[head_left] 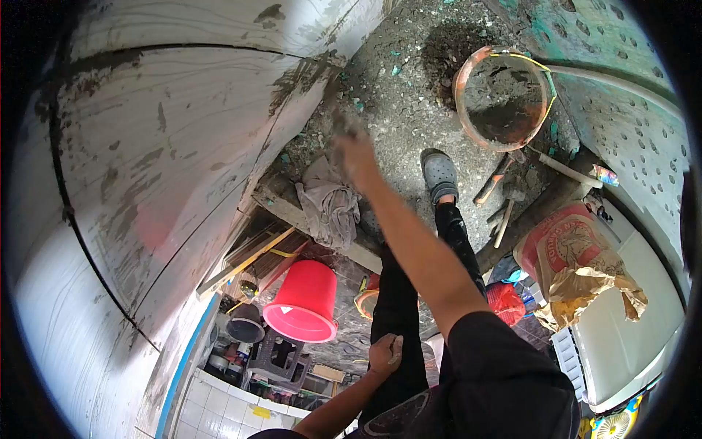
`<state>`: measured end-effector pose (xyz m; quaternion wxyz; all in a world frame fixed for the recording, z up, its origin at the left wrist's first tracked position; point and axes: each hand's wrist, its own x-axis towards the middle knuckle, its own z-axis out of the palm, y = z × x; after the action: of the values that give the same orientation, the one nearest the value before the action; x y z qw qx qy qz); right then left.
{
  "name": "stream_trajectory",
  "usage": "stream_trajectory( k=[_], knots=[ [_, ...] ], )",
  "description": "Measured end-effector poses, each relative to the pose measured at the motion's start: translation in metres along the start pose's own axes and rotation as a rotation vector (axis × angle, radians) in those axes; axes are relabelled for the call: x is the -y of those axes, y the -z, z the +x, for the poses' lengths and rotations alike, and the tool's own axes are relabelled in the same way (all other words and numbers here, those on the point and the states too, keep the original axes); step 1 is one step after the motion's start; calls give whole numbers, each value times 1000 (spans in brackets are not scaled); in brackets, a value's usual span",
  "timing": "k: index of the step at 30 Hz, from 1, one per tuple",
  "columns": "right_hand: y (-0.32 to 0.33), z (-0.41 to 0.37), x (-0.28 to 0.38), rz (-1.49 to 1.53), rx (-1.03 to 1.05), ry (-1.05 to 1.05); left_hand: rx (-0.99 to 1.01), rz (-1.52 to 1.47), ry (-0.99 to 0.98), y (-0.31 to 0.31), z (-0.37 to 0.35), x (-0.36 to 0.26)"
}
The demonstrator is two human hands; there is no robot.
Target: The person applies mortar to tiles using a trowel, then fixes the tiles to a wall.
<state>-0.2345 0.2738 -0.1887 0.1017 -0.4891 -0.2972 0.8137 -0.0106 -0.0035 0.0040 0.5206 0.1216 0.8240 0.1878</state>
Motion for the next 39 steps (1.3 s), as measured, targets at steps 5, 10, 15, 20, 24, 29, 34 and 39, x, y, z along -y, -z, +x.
stream_trajectory(
  k=[5,10,15,20,24,29,34,39],
  knots=[
    [34,80,46,103,58,-144,-2,19,-10,-6,-3,12],
    [31,20,41,99,254,-116,21,-14,32,-1,-3,1],
    [12,82,-38,199,61,135,17,-30,6,-3,0,6],
    [-36,107,-89,-413,-205,520,71,-3,89,-4,-2,10],
    [-9,41,-73,-64,40,-25,73,15,26,1,8,8],
    [51,134,-26,130,15,-303,25,-26,-5,3,2,4],
    [63,175,11,90,129,-392,-20,-32,-25,2,1,13],
    [60,125,48,128,235,-336,-47,-13,-29,4,-3,8]
  ],
)
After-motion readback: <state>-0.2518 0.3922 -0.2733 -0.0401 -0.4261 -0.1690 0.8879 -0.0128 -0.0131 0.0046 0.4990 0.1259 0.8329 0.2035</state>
